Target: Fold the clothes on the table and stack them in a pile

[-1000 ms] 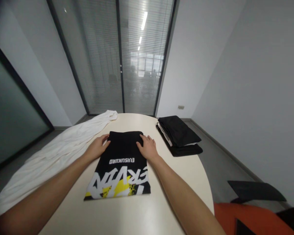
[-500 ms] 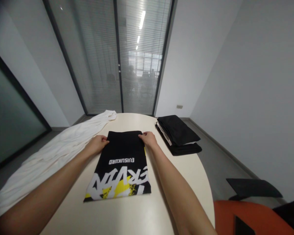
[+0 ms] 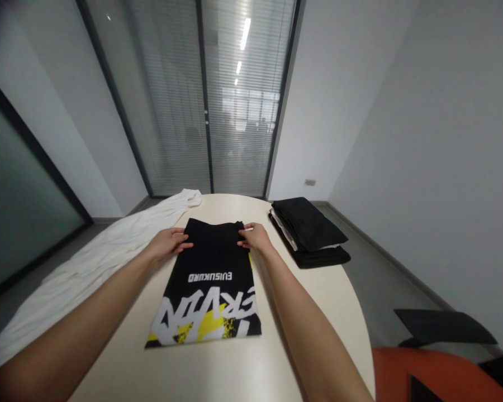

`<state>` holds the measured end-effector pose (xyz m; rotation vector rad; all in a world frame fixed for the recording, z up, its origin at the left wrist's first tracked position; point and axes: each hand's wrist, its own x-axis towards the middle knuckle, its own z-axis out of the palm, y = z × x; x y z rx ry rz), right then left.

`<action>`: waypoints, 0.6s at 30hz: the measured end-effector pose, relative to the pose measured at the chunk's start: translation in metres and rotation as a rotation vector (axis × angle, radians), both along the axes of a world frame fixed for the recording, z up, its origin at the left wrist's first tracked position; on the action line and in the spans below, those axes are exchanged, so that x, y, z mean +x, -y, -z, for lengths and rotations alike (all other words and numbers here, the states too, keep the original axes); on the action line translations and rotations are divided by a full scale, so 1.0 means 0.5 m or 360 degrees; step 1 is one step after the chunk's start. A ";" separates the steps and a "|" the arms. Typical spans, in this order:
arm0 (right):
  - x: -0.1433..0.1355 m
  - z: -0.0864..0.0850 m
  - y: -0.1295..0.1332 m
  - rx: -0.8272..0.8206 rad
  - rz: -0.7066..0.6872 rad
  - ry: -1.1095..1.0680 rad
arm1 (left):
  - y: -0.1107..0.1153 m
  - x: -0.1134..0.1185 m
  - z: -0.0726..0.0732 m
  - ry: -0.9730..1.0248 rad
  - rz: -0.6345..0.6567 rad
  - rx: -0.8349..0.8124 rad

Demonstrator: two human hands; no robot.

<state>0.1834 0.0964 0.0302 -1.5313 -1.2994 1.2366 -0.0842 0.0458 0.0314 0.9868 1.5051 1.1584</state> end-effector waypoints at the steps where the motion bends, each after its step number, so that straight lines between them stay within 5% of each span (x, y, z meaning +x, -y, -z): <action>1: 0.000 -0.004 0.002 0.0007 0.0011 -0.0056 | 0.001 0.001 -0.002 0.0063 -0.0004 0.0004; 9: 0.009 -0.032 0.012 0.0162 0.0052 -0.0449 | 0.005 0.005 -0.014 0.0405 0.0109 0.0177; 18: 0.027 -0.075 0.042 0.0071 -0.0218 -0.0317 | 0.028 -0.010 -0.029 0.0520 0.0276 0.0198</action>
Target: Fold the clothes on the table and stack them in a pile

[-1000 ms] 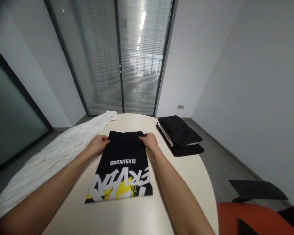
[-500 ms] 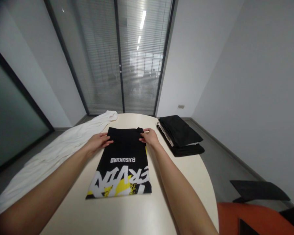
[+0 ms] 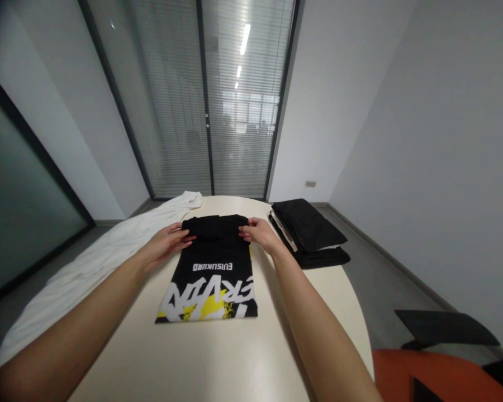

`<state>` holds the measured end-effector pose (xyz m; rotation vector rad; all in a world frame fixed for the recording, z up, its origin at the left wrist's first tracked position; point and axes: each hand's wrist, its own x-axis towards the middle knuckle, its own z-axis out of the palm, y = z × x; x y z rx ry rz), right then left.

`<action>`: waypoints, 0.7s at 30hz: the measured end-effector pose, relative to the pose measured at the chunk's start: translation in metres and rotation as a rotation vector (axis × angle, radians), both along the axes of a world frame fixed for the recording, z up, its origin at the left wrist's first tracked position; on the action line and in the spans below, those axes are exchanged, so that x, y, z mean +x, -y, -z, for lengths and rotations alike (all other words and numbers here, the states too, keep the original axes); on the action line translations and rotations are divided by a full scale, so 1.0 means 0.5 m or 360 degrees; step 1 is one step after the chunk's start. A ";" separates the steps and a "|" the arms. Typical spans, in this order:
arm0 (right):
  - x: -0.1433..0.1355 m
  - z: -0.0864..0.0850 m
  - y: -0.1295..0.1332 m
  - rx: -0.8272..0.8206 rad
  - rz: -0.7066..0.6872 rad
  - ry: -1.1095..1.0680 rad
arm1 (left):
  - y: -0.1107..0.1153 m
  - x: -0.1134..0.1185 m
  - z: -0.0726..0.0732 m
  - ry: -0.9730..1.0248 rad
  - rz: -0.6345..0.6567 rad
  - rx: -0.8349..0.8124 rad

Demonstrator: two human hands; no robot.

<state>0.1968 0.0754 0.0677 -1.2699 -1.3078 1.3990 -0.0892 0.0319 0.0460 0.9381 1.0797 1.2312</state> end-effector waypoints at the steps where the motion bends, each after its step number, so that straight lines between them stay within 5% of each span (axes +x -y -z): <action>1: 0.004 -0.005 0.007 -0.0004 -0.0041 0.0008 | 0.007 -0.004 -0.005 0.0000 0.0043 -0.0005; 12: 0.064 -0.075 0.151 0.0113 -0.0880 0.0123 | 0.099 -0.075 -0.058 -0.0249 0.0699 0.0063; 21: 0.081 -0.043 0.200 0.0350 -0.1389 0.0535 | 0.161 -0.083 -0.024 -0.0629 0.1260 0.0191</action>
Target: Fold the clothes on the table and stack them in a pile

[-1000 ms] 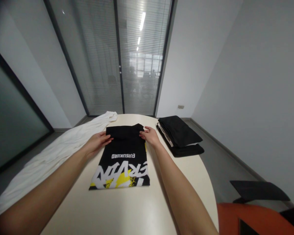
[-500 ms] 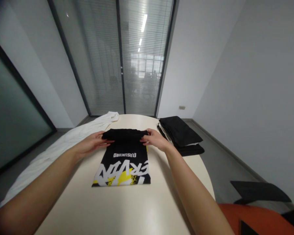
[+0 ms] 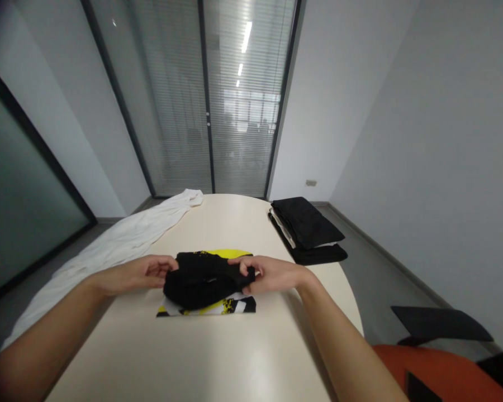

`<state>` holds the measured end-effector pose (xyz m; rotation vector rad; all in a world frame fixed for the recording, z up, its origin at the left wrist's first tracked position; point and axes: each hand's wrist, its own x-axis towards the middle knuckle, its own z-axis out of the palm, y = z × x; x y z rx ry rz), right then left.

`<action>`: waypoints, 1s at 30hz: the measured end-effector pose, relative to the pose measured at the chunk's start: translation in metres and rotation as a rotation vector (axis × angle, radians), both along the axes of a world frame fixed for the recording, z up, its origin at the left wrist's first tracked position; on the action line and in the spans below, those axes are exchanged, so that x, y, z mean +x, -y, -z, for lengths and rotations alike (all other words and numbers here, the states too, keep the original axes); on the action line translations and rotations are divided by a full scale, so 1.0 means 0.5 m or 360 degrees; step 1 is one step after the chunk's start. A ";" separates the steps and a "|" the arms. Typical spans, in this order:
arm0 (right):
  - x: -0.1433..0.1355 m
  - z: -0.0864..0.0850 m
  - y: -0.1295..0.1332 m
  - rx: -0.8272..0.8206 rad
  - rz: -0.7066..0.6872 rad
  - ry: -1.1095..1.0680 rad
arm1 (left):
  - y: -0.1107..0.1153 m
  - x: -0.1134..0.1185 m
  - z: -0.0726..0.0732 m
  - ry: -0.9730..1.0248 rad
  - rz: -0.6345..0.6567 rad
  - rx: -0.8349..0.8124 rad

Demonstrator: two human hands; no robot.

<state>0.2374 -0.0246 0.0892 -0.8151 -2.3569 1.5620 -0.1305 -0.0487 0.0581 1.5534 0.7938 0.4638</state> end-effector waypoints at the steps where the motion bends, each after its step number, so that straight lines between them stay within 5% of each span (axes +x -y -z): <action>1: 0.001 0.003 0.000 -0.0002 -0.0023 0.0038 | -0.001 -0.001 0.007 -0.0013 0.0013 -0.0003; 6: 0.003 0.010 0.001 0.0008 -0.0006 0.0114 | -0.007 -0.011 0.028 -0.0094 0.0070 -0.0009; 21: -0.005 0.000 0.007 0.0155 -0.0088 0.0320 | -0.003 0.019 0.000 -0.0406 0.0210 0.0377; 30: -0.003 0.016 0.000 0.0246 -0.0071 0.0269 | 0.026 0.042 -0.018 -0.0768 0.0025 0.0579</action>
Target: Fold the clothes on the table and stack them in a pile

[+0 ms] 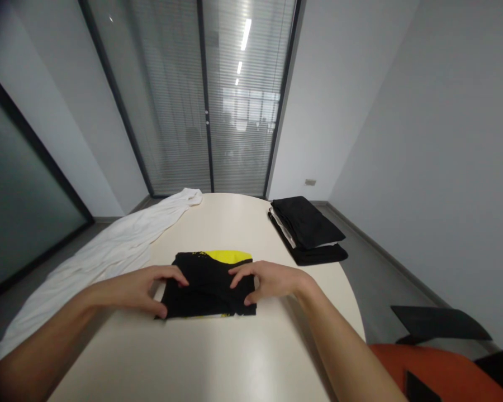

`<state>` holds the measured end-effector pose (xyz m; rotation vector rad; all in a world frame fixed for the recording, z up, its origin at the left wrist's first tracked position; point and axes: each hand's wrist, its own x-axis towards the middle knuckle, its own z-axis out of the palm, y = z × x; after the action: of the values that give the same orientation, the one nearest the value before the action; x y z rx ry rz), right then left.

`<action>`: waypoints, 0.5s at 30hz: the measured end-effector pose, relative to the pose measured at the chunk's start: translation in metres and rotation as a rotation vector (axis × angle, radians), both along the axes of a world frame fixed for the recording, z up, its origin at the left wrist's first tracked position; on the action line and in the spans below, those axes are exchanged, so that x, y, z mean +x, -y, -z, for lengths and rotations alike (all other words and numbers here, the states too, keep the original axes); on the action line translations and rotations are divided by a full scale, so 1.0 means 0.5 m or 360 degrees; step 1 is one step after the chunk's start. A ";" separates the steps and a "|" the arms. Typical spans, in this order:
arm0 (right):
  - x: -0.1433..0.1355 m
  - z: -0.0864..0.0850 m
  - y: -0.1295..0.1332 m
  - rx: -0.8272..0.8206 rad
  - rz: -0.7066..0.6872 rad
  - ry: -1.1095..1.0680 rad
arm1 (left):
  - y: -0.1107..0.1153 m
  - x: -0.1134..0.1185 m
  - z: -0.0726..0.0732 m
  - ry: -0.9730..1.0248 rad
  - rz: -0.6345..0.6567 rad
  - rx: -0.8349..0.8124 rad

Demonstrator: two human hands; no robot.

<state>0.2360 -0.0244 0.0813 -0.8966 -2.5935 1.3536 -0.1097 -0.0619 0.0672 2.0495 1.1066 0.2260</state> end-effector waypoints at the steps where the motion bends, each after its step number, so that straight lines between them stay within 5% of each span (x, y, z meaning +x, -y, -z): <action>1: 0.000 -0.003 0.003 0.0053 0.0000 0.0010 | 0.004 0.004 -0.002 -0.0036 0.0011 0.0055; 8: -0.040 -0.030 0.039 0.0811 0.0100 0.0084 | 0.022 0.019 -0.021 -0.0234 0.0031 0.0248; 15: -0.084 -0.003 0.049 0.0905 0.0000 0.0156 | 0.018 0.027 -0.005 -0.0041 0.0161 0.0281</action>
<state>0.1938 -0.0489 0.0827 -0.8692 -2.8041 0.5148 -0.0962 -0.0709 0.0698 2.2641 1.0259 0.2545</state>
